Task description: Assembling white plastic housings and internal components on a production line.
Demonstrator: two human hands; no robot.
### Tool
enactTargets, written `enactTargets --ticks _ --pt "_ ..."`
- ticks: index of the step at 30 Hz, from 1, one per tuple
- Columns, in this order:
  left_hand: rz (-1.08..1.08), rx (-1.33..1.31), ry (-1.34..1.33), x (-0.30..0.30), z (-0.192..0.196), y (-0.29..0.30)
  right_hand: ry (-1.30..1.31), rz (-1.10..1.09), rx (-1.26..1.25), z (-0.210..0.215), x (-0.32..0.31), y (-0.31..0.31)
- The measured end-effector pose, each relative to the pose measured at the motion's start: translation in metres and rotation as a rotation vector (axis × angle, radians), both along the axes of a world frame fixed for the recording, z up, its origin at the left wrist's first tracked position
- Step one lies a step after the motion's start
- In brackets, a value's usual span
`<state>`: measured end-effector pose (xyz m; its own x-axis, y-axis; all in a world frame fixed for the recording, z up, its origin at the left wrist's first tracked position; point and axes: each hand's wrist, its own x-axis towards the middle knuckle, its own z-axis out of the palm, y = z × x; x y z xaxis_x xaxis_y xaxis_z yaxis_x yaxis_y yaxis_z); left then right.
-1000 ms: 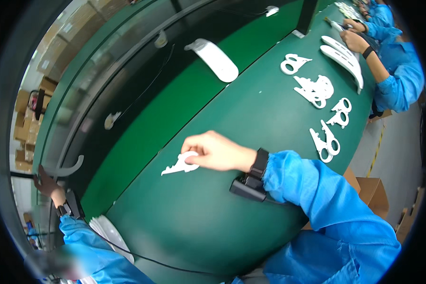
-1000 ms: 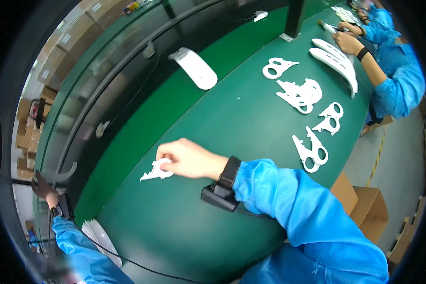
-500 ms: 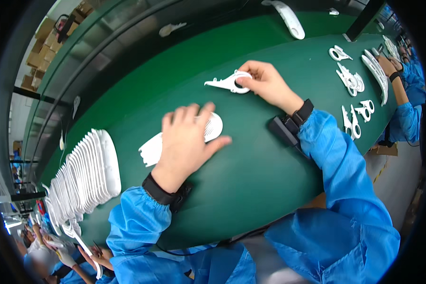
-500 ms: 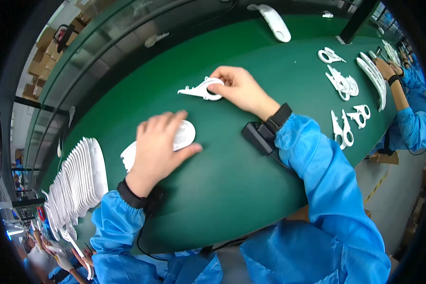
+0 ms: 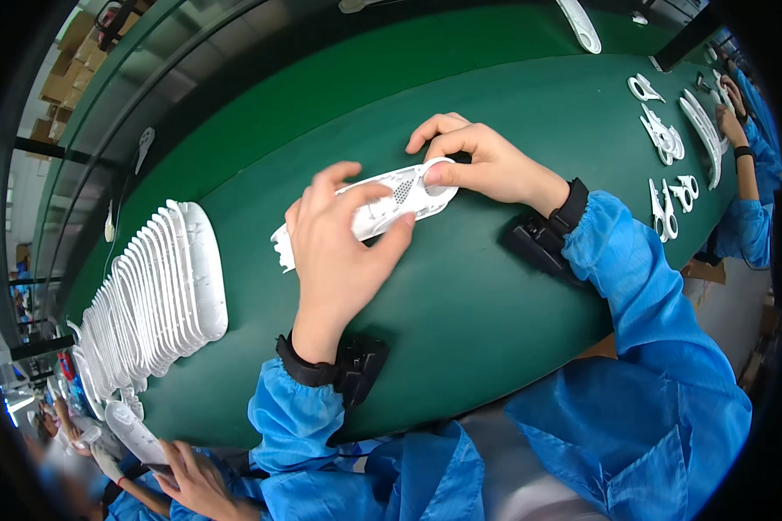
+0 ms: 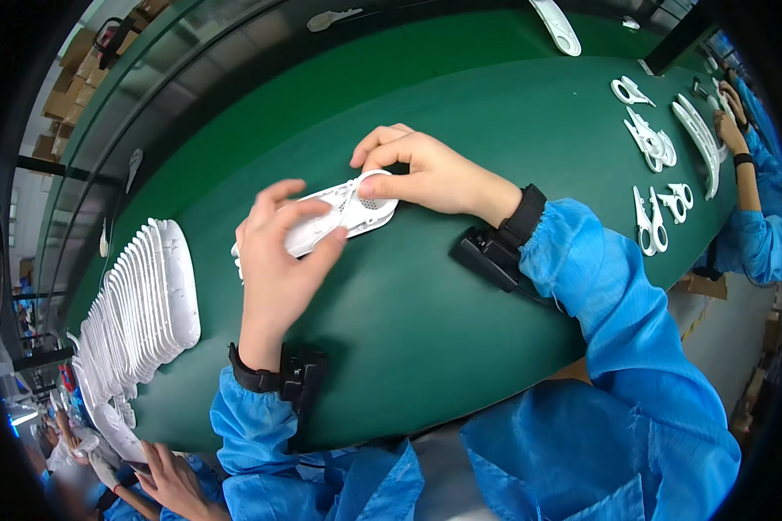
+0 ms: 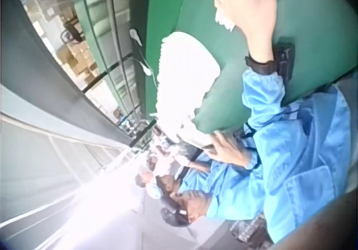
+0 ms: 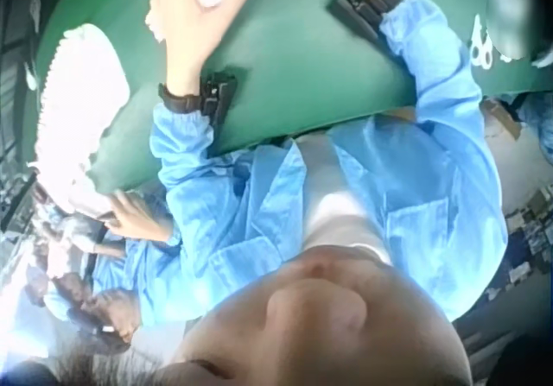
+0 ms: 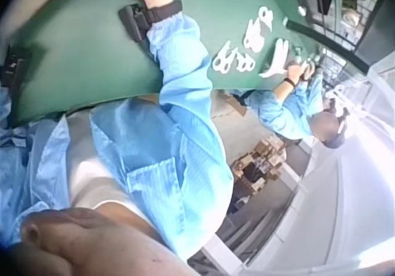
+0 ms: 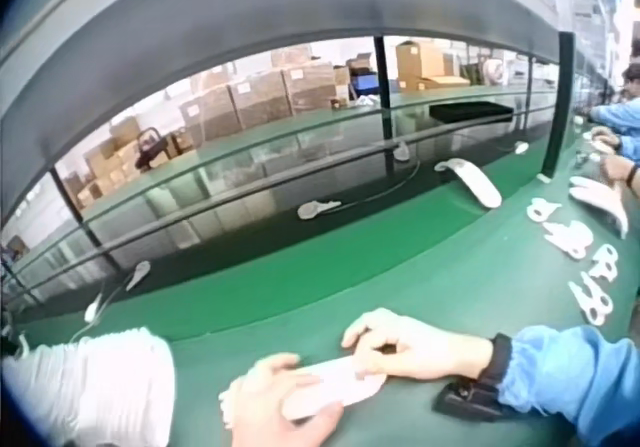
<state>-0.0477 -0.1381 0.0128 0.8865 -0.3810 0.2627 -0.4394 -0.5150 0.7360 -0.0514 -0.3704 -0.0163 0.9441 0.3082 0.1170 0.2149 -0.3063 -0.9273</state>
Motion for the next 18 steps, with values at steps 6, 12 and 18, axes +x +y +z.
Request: enactTargets --ticks 6,12,18 --pt "-0.093 0.269 -0.144 0.001 0.001 -0.002 -0.073 0.017 -0.024 -0.003 -0.002 0.003" --pt "-0.026 0.484 -0.326 -0.007 -0.002 -0.006 -0.013 0.03 0.04 -0.002 0.004 0.0" --pt "-0.005 0.555 -0.259 -0.045 0.007 -0.008 0.142 -0.084 0.297 -0.003 0.008 -0.019"
